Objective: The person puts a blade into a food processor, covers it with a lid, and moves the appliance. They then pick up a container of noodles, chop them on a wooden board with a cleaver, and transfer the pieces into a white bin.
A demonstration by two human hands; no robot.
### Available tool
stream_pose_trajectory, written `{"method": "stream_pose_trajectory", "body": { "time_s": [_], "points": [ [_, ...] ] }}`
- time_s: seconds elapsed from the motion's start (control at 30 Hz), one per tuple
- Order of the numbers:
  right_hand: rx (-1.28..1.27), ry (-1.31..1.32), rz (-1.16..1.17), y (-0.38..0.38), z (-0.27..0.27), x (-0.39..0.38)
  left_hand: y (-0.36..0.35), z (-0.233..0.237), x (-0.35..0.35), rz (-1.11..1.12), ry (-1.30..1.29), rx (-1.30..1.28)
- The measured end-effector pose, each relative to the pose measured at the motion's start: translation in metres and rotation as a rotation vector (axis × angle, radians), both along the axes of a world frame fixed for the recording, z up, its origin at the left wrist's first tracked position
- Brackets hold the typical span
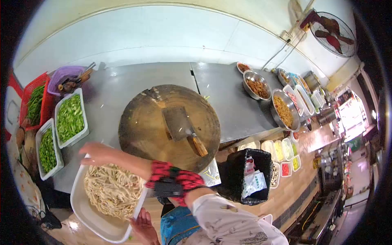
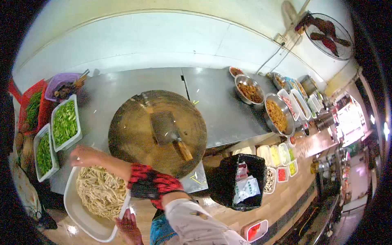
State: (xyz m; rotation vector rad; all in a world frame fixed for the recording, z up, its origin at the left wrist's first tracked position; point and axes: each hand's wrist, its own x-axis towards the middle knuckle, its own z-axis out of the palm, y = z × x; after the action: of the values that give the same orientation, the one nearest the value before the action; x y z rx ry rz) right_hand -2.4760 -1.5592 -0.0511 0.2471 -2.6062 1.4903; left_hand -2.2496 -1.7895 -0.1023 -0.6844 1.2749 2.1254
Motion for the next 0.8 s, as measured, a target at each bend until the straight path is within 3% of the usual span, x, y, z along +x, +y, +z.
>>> {"method": "stream_pose_trajectory", "body": {
  "time_s": [0.13,0.17,0.2,0.23,0.3,0.37,0.4,0.47,0.5,0.53,0.57,0.63,0.67,0.73,0.8],
  "points": [
    [0.254,0.028,-0.600,0.096,0.046,0.130,0.005,0.018,-0.012,-0.086,0.105,0.079],
    [0.442,-0.131,-0.698,0.121,0.037,0.159,0.000,0.021,-0.018,-0.194,-0.029,0.179],
    [0.610,-0.001,-0.867,0.139,0.006,0.193,0.000,0.024,-0.020,-0.298,-0.161,0.282],
    [0.615,-0.122,-0.994,0.141,0.011,0.226,0.004,0.033,-0.022,-0.311,-0.158,0.281],
    [0.643,-0.292,-1.126,0.145,0.009,0.278,0.016,0.047,-0.019,-1.080,0.069,-0.182],
    [0.660,-0.337,-1.151,0.147,-0.016,0.303,0.064,0.050,-0.024,-0.991,0.423,-0.356],
    [0.589,-0.425,-1.126,0.146,-0.032,0.308,0.109,0.036,-0.034,-0.721,0.657,0.076],
    [0.506,-0.506,-1.098,0.157,-0.042,0.312,0.201,0.089,-0.069,-0.798,0.787,-0.312],
    [0.408,-0.523,-1.059,0.164,-0.042,0.314,0.253,0.118,-0.061,-0.686,1.064,-0.459],
    [0.305,-0.538,-1.013,0.169,-0.041,0.317,0.266,0.065,-0.122,-0.759,1.077,-0.544],
    [0.293,-0.529,-1.009,0.178,-0.036,0.323,0.291,0.050,-0.147,-0.764,1.195,-0.747],
    [0.017,-0.521,-0.958,0.196,-0.021,0.341,0.326,0.005,-0.194,-0.697,1.210,-1.200],
    [0.009,-0.522,-0.948,0.203,-0.024,0.351,0.334,-0.019,-0.212,-0.696,1.205,-1.213],
    [-0.008,-0.425,-0.923,0.211,-0.032,0.372,0.340,-0.050,-0.230,-0.811,1.058,-1.700],
    [-0.020,-0.342,-0.928,0.215,-0.039,0.387,0.347,-0.053,-0.214,-0.767,1.111,-1.787]
  ]
}}
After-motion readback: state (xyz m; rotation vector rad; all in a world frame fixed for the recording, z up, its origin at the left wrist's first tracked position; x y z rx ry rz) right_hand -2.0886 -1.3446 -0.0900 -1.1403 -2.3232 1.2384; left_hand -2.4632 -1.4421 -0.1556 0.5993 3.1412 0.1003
